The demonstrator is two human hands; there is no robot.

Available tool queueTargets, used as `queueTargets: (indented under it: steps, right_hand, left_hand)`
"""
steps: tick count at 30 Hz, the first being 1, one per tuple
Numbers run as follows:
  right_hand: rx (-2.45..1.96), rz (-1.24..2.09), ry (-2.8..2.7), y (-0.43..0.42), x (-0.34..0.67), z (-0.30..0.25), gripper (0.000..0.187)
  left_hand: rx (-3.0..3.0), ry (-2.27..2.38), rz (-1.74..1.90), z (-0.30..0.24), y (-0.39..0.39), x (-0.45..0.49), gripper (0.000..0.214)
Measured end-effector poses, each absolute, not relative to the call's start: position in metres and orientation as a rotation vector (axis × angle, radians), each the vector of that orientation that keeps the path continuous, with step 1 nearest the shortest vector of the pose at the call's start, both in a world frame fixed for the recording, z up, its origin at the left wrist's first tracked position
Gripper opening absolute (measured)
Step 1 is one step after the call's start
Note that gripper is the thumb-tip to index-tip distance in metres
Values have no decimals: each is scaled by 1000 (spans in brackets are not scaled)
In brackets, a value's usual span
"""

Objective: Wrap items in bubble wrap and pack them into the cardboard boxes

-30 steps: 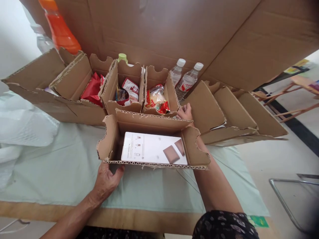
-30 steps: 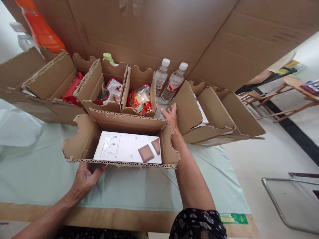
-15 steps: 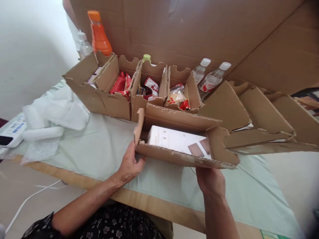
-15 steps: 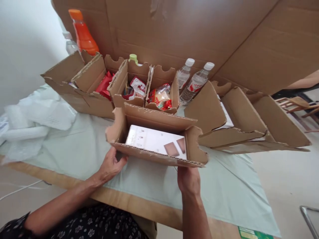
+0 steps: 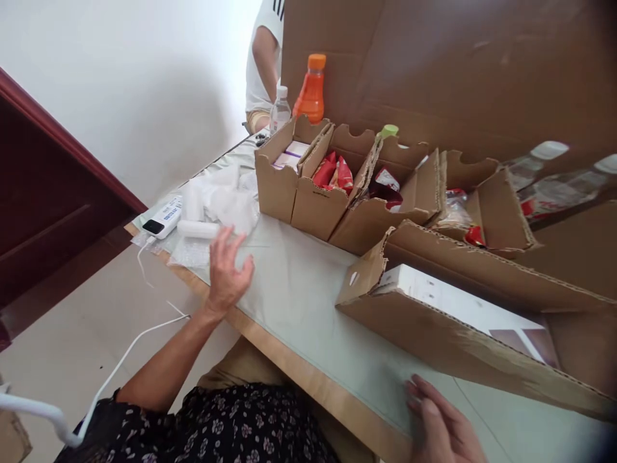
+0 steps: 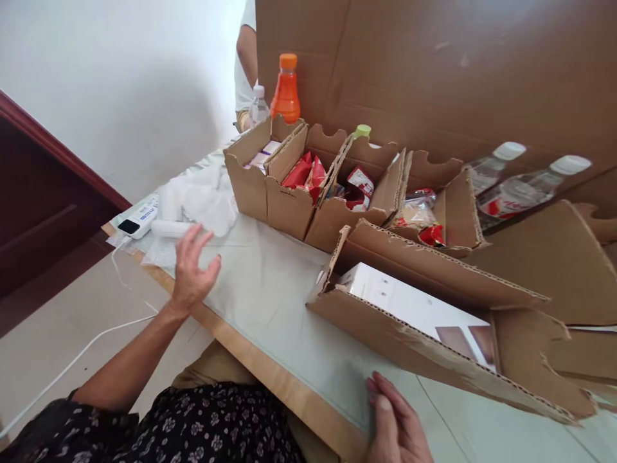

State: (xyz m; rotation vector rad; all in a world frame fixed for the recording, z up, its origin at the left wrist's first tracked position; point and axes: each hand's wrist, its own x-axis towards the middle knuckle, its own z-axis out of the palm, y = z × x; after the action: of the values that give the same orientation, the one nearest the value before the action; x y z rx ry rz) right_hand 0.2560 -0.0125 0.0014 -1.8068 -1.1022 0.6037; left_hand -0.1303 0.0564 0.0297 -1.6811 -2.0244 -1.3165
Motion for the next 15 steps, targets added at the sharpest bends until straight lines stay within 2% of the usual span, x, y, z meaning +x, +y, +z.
queueTargets:
  steps: [3,8,12,15]
  right_hand:
    - [-1839,632,-1377,-4,253,-10,52]
    - [-1832,571,-1451,-5,258,-15,57]
    - [-1775,646,-1382,-17,240,-8,49]
    - [-1587,963,-1390,-21,217,0,45]
  left_hand:
    - [-1541,-2076,-1203,41,88,-171,53]
    - [-1666,-2064,-1117,47,108,-176,10]
    - [-1916,-1601,-1262,30,53,-119,14]
    - [-2135,-1502,-1306,8,4,-72,19]
